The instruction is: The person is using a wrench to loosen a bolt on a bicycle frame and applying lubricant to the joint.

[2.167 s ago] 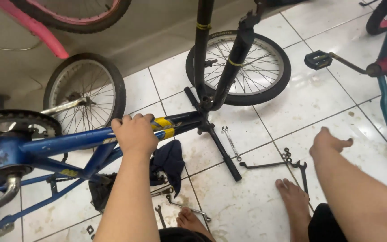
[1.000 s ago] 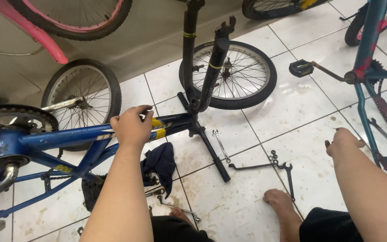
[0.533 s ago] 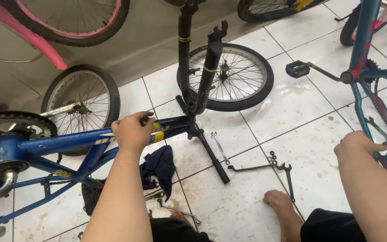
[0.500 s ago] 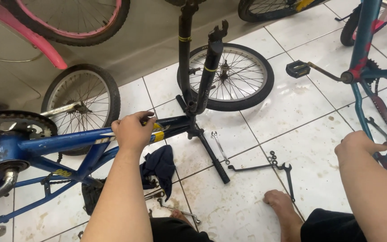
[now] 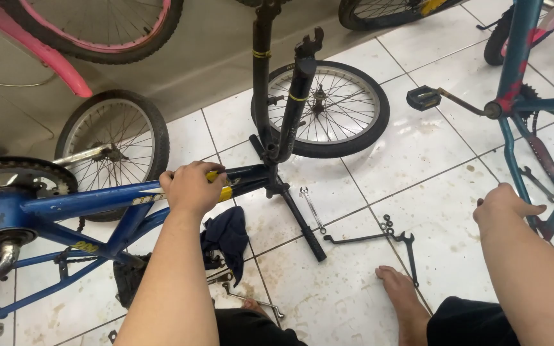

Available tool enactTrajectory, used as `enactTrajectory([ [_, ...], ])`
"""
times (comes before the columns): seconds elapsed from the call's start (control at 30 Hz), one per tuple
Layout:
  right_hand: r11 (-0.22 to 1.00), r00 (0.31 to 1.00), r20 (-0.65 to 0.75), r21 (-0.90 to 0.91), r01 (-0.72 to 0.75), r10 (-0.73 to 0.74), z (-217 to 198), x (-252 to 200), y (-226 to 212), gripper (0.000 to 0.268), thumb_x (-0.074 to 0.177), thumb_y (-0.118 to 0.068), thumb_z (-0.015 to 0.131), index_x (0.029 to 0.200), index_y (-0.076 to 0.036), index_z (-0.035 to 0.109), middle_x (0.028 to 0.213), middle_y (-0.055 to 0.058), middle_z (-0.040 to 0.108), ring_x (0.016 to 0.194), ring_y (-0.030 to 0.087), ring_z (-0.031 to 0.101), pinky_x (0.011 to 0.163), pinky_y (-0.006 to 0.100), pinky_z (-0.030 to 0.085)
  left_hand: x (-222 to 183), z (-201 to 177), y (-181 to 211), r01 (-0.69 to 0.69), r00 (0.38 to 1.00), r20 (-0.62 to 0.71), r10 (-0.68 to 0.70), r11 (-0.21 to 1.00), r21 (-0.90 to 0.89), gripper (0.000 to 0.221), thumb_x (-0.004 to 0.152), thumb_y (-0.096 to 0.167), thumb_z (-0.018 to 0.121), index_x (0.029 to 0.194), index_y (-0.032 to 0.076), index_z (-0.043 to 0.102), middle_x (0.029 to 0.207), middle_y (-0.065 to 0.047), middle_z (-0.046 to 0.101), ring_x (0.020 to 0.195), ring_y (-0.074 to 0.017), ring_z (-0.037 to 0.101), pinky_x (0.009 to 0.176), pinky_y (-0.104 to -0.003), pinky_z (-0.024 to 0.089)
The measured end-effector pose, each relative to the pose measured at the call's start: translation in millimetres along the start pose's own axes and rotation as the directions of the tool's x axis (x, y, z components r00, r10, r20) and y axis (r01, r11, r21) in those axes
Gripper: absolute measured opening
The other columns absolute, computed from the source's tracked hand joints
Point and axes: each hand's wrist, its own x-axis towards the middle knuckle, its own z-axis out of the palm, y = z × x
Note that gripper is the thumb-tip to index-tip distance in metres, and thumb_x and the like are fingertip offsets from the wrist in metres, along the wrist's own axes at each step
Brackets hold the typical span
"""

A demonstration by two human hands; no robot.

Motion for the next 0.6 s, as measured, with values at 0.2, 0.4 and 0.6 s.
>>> enactTrajectory([
  [0.2, 0.958, 0.993, 0.100, -0.285, -0.025, 0.056, -12.4, -46.9, 0.1, 0.069, 0.096, -0.022, 0.067, 0.150, -0.022, 0.024, 0.134, 0.012, 0.053, 0.102, 0.016, 0.066, 0.077, 0.031, 0.061, 4.6, 7.5, -1.4, 0.000, 0.996, 0.088, -0.009, 0.995, 0.104, 0.034, 0.090, 0.042, 0.068, 0.121, 0.032, 0.074, 0.128, 0.003, 0.069, 0.126, -0.0222, 0.054, 0.113, -0.047, 0.020],
  [0.4, 0.286, 0.788, 0.552, -0.828, 0.482, 0.271, -31.1, -119.5, 8.6, 0.046, 0.097, -0.029, 0.071, 0.135, -0.002, 0.067, 0.135, 0.020, 0.068, 0.115, 0.036, 0.067, 0.075, 0.038, 0.052, 5.8, 6.7, 0.2, 0.012, 0.991, 0.127, -0.030, 0.991, 0.134, 0.037, 0.090, 0.048, 0.066, 0.123, 0.032, 0.073, 0.129, 0.002, 0.069, 0.127, -0.0221, 0.052, 0.112, -0.047, 0.019],
  [0.6, -0.093, 0.879, 0.323, -0.922, 0.376, 0.351, -46.9, -104.6, 34.5, 0.070, 0.087, -0.035, 0.085, 0.134, 0.014, 0.067, 0.113, 0.033, 0.077, 0.071, 0.032, 0.073, 0.053, 0.034, 0.054, 4.8, 6.2, -0.1, 0.014, 0.990, 0.136, -0.028, 0.994, 0.107, 0.036, 0.089, 0.047, 0.066, 0.122, 0.033, 0.073, 0.129, 0.001, 0.068, 0.127, -0.0225, 0.051, 0.114, -0.049, 0.017],
])
